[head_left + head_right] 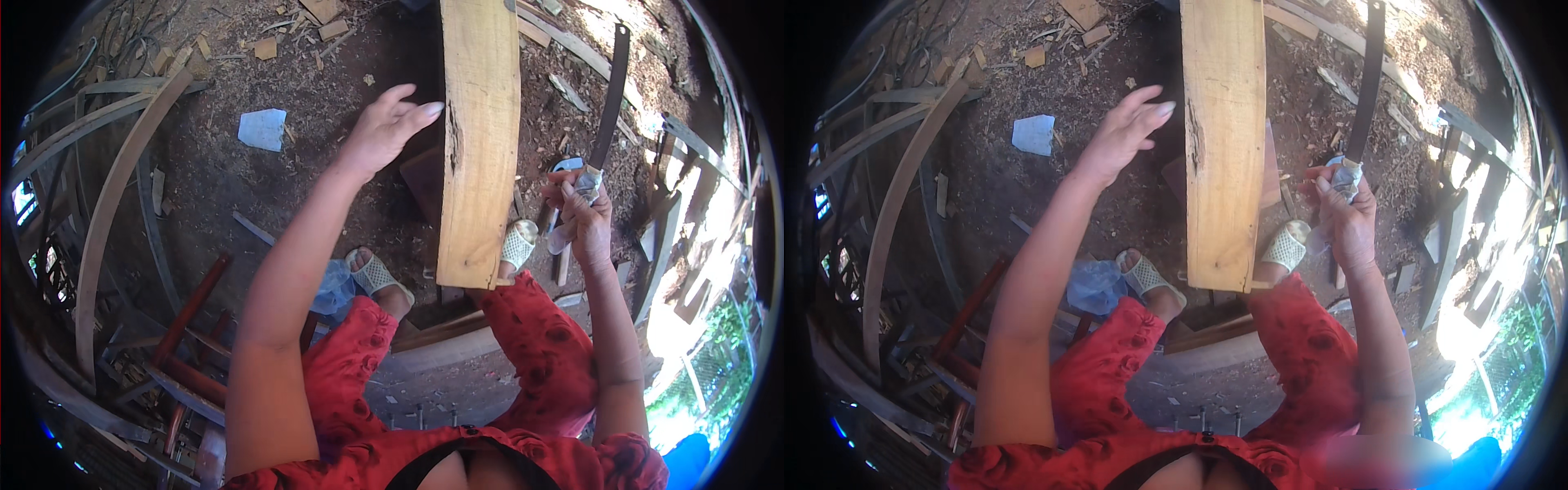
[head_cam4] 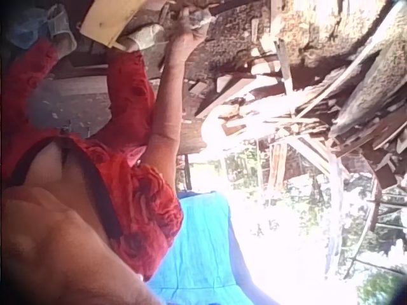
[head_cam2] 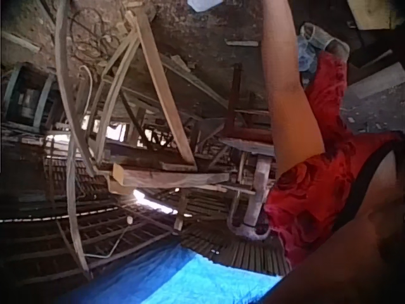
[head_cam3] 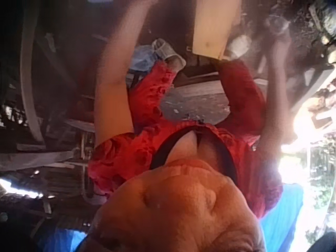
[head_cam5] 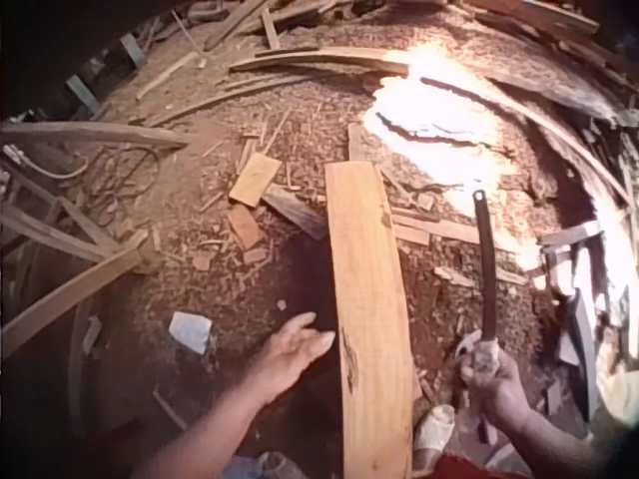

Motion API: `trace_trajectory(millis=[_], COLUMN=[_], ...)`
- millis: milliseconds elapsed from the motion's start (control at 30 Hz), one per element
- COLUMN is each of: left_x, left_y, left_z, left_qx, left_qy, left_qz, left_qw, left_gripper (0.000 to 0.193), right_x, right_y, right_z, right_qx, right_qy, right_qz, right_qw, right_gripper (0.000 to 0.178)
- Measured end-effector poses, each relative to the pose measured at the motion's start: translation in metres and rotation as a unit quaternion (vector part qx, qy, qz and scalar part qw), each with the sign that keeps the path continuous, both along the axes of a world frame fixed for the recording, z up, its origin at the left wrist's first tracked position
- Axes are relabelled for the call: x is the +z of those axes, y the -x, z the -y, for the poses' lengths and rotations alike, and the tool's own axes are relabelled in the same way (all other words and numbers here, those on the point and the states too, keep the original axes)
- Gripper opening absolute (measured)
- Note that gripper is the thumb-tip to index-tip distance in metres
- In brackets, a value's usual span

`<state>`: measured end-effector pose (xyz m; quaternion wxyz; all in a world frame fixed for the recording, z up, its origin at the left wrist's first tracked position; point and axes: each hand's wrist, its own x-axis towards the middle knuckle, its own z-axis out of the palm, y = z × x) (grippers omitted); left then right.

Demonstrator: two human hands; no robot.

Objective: Assembling and shaping a small wooden box using a saw, hammer, and nails.

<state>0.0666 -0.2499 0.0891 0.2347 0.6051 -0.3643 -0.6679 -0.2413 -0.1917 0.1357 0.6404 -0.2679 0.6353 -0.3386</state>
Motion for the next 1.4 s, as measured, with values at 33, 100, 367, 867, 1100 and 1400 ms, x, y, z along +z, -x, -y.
trace_trajectory(millis=[33,100,367,867,1100,1400], left_x=[-0.007,-0.017,-0.026,-0.025,-0.063,0.033], left_y=[0.015,0.041,0.081,0.061,0.018,0.099], left_z=[0.014,0.038,0.052,0.023,0.039,-0.061], left_qx=[0.011,0.054,0.253,0.325,0.330,0.019], left_qy=[0.020,0.059,0.063,0.137,0.301,0.205], left_qz=[-0.010,-0.124,-0.286,-0.246,0.166,0.455], left_qw=[1.000,0.989,0.922,0.903,0.879,0.866], left_gripper=[0.076,0.074,0.030,0.027,0.058,0.092], right_x=[-0.009,-0.017,0.009,0.040,0.095,0.153], right_y=[0.000,0.002,0.014,0.010,-0.001,0.032], right_z=[0.002,0.009,0.075,0.070,0.063,-0.041], right_qx=[0.001,0.000,0.075,0.123,0.167,0.149], right_qy=[-0.005,0.002,0.177,0.275,0.245,0.280], right_qz=[-0.006,-0.008,-0.064,-0.040,-0.095,-0.145], right_qw=[1.000,1.000,0.979,0.953,0.950,0.937], right_gripper=[0.009,0.008,0.007,0.013,0.023,0.019])
